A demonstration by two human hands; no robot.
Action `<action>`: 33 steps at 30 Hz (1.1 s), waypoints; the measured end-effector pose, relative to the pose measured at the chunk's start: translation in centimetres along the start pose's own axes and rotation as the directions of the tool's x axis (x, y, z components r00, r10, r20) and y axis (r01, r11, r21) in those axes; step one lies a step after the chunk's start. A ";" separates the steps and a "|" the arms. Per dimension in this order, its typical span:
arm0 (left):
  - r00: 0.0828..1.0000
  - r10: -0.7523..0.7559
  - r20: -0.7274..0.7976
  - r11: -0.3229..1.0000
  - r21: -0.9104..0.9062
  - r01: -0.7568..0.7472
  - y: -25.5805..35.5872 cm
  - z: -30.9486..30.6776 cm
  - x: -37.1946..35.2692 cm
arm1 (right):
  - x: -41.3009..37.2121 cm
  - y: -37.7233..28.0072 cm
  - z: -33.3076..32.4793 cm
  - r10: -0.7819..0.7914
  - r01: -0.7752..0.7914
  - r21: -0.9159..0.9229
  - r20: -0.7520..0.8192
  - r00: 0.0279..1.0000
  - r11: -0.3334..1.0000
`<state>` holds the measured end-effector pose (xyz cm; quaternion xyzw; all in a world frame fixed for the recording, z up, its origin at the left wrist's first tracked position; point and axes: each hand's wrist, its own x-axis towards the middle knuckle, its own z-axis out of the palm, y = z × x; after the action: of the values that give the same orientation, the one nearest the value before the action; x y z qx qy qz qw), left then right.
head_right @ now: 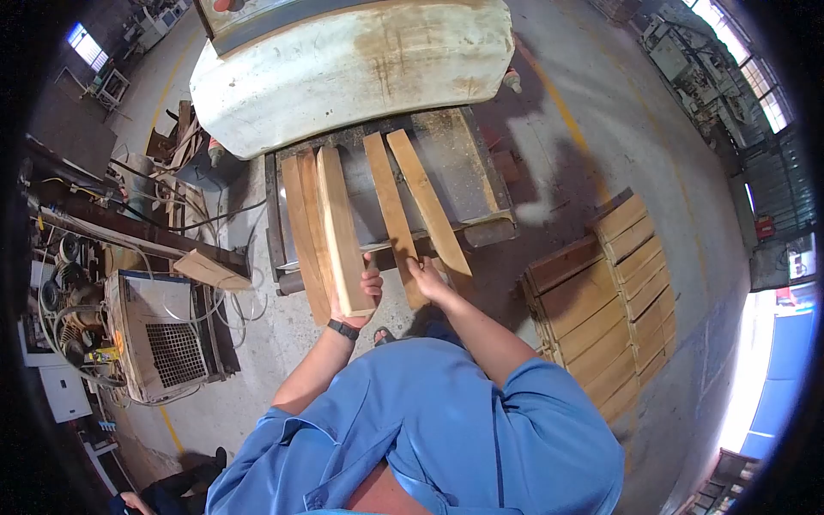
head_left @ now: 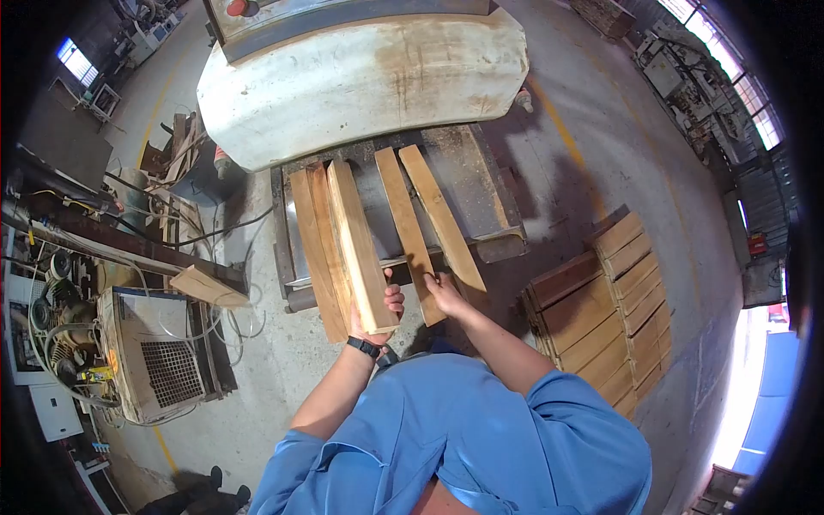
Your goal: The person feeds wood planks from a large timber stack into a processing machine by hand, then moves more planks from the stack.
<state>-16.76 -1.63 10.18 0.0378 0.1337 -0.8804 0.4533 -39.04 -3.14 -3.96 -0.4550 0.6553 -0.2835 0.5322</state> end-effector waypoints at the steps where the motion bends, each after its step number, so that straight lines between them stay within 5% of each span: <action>1: 0.993 -0.032 0.112 0.996 -0.074 0.040 0.1 0.4 -0.1 | -0.3 -0.9 0.0 -0.032 0.030 0.056 0.039 0.999 0.998; 4: 0.991 -0.038 0.129 0.976 -0.209 0.065 -0.2 1.5 -0.3 | -2.2 -4.2 1.0 0.074 -0.076 -0.016 -0.103 0.992 0.997; 7: 0.997 0.041 0.072 0.973 -0.231 -0.024 -0.3 1.8 -0.6 | -3.7 -7.7 -0.2 0.074 -0.064 -0.341 0.017 0.997 0.938; 11: 0.974 0.227 -0.014 0.970 -0.083 -0.227 0.6 1.1 -1.2 | -7.0 -10.2 -3.6 -0.341 0.205 -0.534 -0.169 0.925 0.820; 13: 0.956 0.294 -0.018 0.955 0.055 -0.292 1.6 0.8 -1.6 | -9.0 -12.9 -6.8 -0.375 0.123 -0.622 -0.292 0.880 0.773; 14: 0.977 0.213 0.030 0.975 -0.068 -0.210 2.2 -0.2 -2.1 | -8.3 -11.0 -8.2 -0.334 0.082 -0.588 -0.335 0.881 0.805; 16: 0.971 0.211 -0.116 0.976 0.079 -0.203 2.7 -0.1 -2.3 | -6.3 -6.2 -10.0 -0.131 -0.061 -0.448 -0.386 0.913 0.892; 19: 0.946 0.252 -0.204 0.924 0.342 -0.172 2.1 0.7 -2.5 | -4.0 -0.1 -11.7 0.165 -0.175 0.151 0.074 0.984 0.973; 22: 0.960 0.235 -0.155 0.887 0.439 -0.146 1.7 0.5 -3.1 | -4.1 1.3 -10.1 0.129 -0.116 0.142 -0.089 0.988 0.983; 25: 0.903 0.323 -0.283 0.755 0.653 -0.065 1.9 0.7 -3.1 | -4.7 0.3 -8.7 0.144 -0.115 0.146 -0.213 0.966 0.983; 28: 0.885 0.333 -0.327 0.620 0.783 0.056 2.3 1.5 -3.4 | -4.0 -1.4 -8.3 0.158 -0.154 0.036 -0.221 0.962 0.987; 31: 0.863 0.373 -0.340 0.574 0.815 0.073 2.8 1.3 -3.6 | -6.7 -4.4 -8.4 -0.112 0.061 -0.253 -0.194 0.974 0.965; 33: 0.812 0.479 -0.332 0.541 0.841 0.025 3.1 0.2 -3.8 | -9.4 -7.8 -10.4 -0.242 0.207 -0.523 0.001 0.970 0.827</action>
<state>-12.00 -0.45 10.41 0.4995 -0.1738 -0.7235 0.4437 -46.51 0.81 9.70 -0.6460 0.6662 -0.1713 0.3309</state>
